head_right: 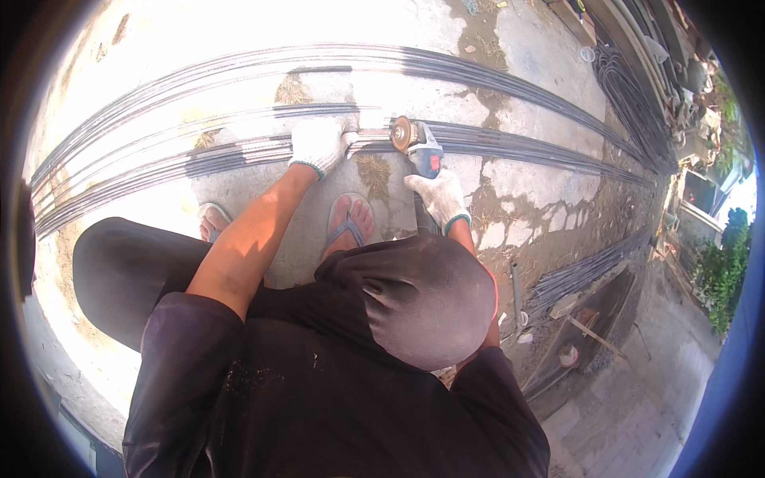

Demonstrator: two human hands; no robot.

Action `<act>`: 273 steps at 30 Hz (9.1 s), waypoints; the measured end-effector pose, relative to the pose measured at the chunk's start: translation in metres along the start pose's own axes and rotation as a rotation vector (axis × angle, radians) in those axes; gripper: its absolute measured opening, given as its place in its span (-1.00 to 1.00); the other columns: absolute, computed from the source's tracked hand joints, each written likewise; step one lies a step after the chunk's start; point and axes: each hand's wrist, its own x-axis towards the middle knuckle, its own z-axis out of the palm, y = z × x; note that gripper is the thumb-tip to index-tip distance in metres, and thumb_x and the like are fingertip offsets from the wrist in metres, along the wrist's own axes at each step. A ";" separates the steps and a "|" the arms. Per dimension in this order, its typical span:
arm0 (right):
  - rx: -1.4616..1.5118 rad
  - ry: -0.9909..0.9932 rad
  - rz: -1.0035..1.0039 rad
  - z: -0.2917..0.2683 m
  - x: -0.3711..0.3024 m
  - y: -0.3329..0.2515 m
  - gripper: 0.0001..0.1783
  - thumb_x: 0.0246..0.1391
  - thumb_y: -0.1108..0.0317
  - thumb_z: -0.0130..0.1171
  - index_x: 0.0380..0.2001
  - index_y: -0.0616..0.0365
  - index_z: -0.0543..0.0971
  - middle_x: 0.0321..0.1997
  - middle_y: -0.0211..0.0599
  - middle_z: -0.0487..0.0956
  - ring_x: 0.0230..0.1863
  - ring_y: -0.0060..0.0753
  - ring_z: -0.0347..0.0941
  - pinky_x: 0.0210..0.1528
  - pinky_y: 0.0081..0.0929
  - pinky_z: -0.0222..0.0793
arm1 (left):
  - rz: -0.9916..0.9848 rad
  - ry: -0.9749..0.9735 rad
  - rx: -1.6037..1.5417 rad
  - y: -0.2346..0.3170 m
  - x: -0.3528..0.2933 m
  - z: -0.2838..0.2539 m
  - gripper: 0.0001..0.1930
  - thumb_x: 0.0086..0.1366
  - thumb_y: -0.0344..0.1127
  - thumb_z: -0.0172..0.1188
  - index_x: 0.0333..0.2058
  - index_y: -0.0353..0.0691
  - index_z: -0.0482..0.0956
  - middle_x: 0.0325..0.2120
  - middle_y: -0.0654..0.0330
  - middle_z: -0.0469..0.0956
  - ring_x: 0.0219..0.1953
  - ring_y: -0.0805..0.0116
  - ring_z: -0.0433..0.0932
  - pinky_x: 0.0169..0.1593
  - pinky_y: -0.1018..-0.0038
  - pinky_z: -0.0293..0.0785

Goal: The person uses an angle grinder to cut through a bundle of metal rods laid on the ground. The person holds the rods steady with one hand while operating the grinder with the other, generating sparks as the tool cuts through the metal.

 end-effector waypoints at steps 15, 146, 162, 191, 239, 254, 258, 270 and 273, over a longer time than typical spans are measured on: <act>-0.039 -0.066 0.115 0.007 0.012 -0.001 -0.25 -0.10 -0.01 0.63 -0.06 0.49 0.71 -0.18 0.08 0.78 -0.18 -0.14 0.72 -0.06 -0.19 0.60 | 0.030 0.088 -0.003 -0.007 -0.001 0.021 -0.61 0.44 0.08 0.24 -0.23 -0.11 0.83 -0.30 -0.02 0.79 -0.21 -0.04 0.79 -0.11 0.02 0.63; -0.192 -0.099 0.073 -0.007 0.038 -0.019 -0.39 -0.09 0.06 0.62 -0.03 0.26 0.82 -0.18 -0.12 0.82 -0.13 -0.22 0.70 0.01 -0.23 0.56 | 0.015 0.047 -0.097 -0.012 -0.008 0.010 -0.55 0.46 0.25 0.26 -0.02 0.06 0.82 -0.25 0.10 0.81 -0.21 -0.01 0.76 -0.09 0.07 0.65; 0.017 -0.079 0.049 0.005 0.024 -0.011 -0.63 0.02 0.23 0.60 -0.22 0.29 0.75 -0.45 -0.24 0.67 -0.55 -0.32 0.59 -0.49 -0.20 0.57 | -0.009 -0.125 -0.135 -0.017 -0.002 0.003 -0.55 0.54 0.21 0.10 0.11 0.17 0.80 -0.12 0.19 0.83 -0.10 0.06 0.77 0.04 0.11 0.63; -0.050 -0.032 -0.031 0.007 0.035 0.012 -0.69 0.10 0.33 0.54 -0.27 0.36 0.68 -0.54 -0.10 0.64 -0.69 -0.16 0.57 -0.67 -0.16 0.52 | -0.010 -0.211 -0.233 -0.020 0.004 -0.008 -0.51 0.57 0.23 0.02 0.03 0.13 0.84 -0.11 0.18 0.85 -0.03 0.05 0.79 0.07 0.12 0.68; -0.111 0.016 -0.092 0.008 0.027 -0.016 -0.61 0.03 0.25 0.58 -0.17 0.28 0.73 -0.45 -0.23 0.67 -0.58 -0.31 0.58 -0.54 -0.24 0.54 | -0.031 -0.120 -0.174 -0.019 0.000 -0.008 -0.49 0.52 0.29 0.12 -0.02 0.07 0.85 -0.07 0.11 0.84 0.00 0.00 0.79 0.07 0.07 0.69; -0.131 -0.015 0.061 0.007 0.016 -0.018 -0.62 0.03 0.26 0.58 -0.19 0.31 0.72 -0.35 -0.17 0.69 -0.56 -0.30 0.57 -0.57 -0.18 0.57 | -0.018 -0.094 -0.205 -0.027 0.000 0.004 -0.48 0.55 0.27 0.08 0.00 0.04 0.84 -0.08 0.08 0.83 -0.03 0.00 0.79 0.05 0.09 0.68; -0.256 0.085 -0.197 0.004 0.048 0.015 -0.59 0.01 0.26 0.60 -0.14 0.29 0.74 -0.33 -0.11 0.72 -0.55 -0.28 0.60 -0.55 -0.17 0.58 | 0.000 -0.130 -0.197 -0.020 0.003 -0.004 -0.49 0.56 0.26 0.08 0.04 0.04 0.83 -0.05 0.09 0.83 -0.01 0.01 0.78 0.08 0.11 0.68; 0.482 0.017 0.207 -0.025 -0.042 -0.016 -0.66 0.16 0.26 0.51 -0.13 0.20 0.63 -0.40 -0.14 0.66 -0.57 -0.19 0.62 -0.53 -0.21 0.64 | 0.116 0.343 -0.082 -0.015 0.005 -0.011 -0.69 0.48 0.02 0.24 -0.04 0.01 0.80 -0.12 0.09 0.75 -0.02 0.03 0.71 0.08 0.11 0.59; 0.455 0.044 0.187 -0.042 -0.050 -0.017 -0.68 0.17 0.25 0.50 -0.17 0.23 0.64 -0.48 -0.18 0.65 -0.59 -0.19 0.65 -0.55 -0.26 0.61 | 0.161 0.426 -0.014 -0.013 0.000 -0.019 -0.81 0.42 -0.12 0.30 -0.10 0.02 0.77 -0.17 0.13 0.69 -0.05 0.08 0.66 0.04 0.12 0.54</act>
